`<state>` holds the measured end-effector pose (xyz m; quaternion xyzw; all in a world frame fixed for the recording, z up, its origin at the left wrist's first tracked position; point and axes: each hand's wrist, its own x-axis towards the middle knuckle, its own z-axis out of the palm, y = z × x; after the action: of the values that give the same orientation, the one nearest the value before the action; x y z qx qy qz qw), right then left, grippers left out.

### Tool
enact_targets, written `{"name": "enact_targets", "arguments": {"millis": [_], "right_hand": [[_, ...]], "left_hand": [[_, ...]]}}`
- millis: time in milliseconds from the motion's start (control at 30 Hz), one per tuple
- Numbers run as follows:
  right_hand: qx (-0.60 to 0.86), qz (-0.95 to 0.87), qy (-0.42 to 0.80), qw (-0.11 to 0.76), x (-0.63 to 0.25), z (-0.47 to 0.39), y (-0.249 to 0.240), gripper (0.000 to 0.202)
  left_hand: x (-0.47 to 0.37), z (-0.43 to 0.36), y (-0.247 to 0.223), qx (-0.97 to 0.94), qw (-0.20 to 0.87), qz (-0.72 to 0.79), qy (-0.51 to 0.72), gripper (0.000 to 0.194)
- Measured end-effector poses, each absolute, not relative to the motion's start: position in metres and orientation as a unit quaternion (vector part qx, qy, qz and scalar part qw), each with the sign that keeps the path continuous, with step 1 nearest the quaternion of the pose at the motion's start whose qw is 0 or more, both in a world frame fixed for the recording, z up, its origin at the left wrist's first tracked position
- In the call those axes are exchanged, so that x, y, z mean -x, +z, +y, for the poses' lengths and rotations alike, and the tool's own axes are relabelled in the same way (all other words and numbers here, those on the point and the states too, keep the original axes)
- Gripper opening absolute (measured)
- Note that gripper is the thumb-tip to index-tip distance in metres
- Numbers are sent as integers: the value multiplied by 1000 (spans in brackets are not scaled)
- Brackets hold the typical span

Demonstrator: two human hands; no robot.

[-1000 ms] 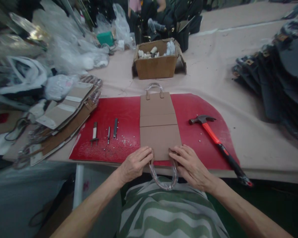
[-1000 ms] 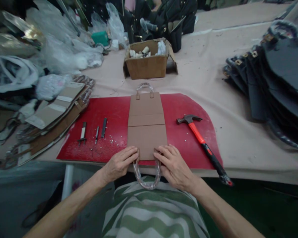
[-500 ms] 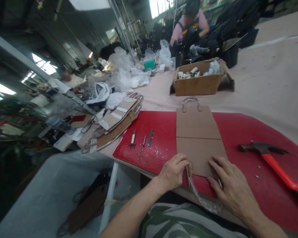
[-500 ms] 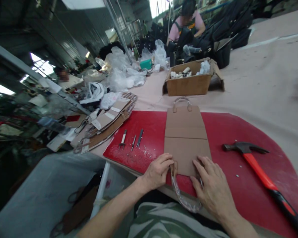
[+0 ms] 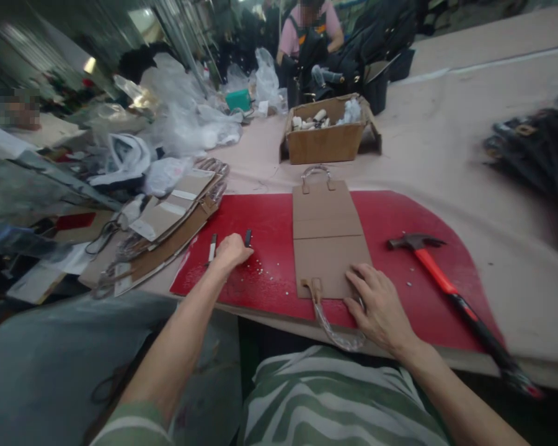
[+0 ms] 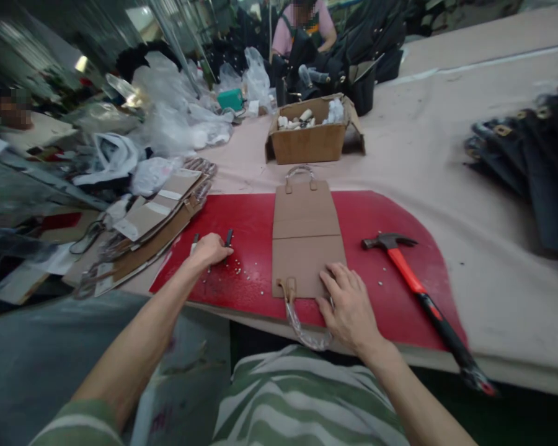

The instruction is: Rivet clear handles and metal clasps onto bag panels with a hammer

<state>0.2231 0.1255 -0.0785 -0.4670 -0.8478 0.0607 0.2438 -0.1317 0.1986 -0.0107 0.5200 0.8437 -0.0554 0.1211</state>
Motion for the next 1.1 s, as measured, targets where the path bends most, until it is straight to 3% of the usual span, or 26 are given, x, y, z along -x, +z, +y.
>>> {"name": "enact_targets", "arguments": {"millis": [167, 433, 633, 767, 1100], "right_hand": [[485, -841, 94, 220, -222, 121, -73, 43], [491, -833, 117, 228, -223, 119, -71, 46], [499, -830, 126, 217, -223, 120, -69, 46], [503, -826, 136, 215, -222, 121, -69, 45], [506, -821, 148, 220, -223, 123, -70, 46]], "left_hand": [[140, 205, -18, -514, 214, 830, -23, 21], [127, 170, -10, -455, 435, 683, 370, 28], [66, 151, -30, -411, 485, 568, 523, 34], [30, 145, -48, -415, 509, 530, 536, 42], [-10, 125, -55, -550, 409, 566, 458, 19]]}}
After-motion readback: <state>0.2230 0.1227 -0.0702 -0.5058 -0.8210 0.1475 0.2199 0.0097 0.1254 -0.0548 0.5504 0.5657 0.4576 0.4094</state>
